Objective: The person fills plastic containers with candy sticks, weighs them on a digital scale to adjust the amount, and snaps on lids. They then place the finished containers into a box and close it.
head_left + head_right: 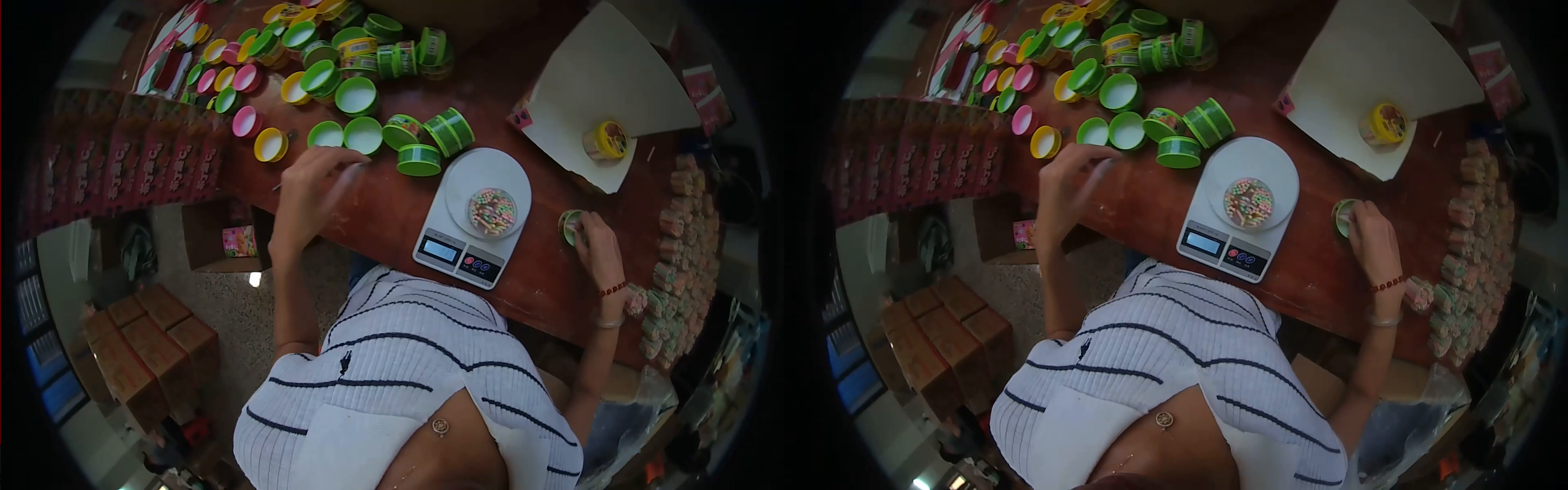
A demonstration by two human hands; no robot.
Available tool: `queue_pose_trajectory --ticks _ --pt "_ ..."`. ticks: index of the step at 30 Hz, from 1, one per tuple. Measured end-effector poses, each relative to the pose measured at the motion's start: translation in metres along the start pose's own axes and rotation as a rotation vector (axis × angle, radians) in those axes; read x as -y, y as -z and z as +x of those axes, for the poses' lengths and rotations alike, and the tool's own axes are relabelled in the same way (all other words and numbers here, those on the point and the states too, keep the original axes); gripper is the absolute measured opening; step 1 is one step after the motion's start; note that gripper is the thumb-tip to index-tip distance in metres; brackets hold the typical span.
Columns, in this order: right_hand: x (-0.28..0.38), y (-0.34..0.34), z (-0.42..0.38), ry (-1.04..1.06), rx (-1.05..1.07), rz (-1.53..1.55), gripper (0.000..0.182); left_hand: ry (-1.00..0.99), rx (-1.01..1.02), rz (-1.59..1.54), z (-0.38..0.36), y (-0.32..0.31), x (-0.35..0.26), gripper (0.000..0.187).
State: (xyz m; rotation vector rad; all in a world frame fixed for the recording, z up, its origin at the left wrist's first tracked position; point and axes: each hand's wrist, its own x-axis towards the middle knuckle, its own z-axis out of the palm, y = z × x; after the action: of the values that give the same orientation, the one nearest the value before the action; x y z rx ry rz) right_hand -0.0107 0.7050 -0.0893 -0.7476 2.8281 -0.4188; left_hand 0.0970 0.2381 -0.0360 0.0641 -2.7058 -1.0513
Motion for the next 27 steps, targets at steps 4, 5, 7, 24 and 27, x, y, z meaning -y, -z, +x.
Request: queue_pose_trajectory --ticks 4,5,7,24,27 --pt "-0.008 -0.001 -0.009 -0.033 -0.109 0.130 0.022 0.030 -0.044 -0.003 -0.004 0.000 0.004 0.019" --pt "-0.003 -0.001 -0.012 -0.074 -0.179 0.203 0.020 0.028 -0.052 -0.003 -0.003 -0.002 0.001 0.019" --pt "0.026 0.010 -0.015 -0.140 -0.286 0.327 0.018 0.008 -0.063 -0.016 0.001 -0.005 -0.006 0.019" --pt "0.171 -0.029 -0.001 0.001 -0.556 0.619 0.022 -0.086 0.002 -0.072 0.012 -0.029 -0.013 0.020" --pt "0.172 -0.030 -0.003 -0.013 -0.614 0.562 0.023 -0.066 0.007 -0.092 0.010 -0.030 -0.010 0.020"
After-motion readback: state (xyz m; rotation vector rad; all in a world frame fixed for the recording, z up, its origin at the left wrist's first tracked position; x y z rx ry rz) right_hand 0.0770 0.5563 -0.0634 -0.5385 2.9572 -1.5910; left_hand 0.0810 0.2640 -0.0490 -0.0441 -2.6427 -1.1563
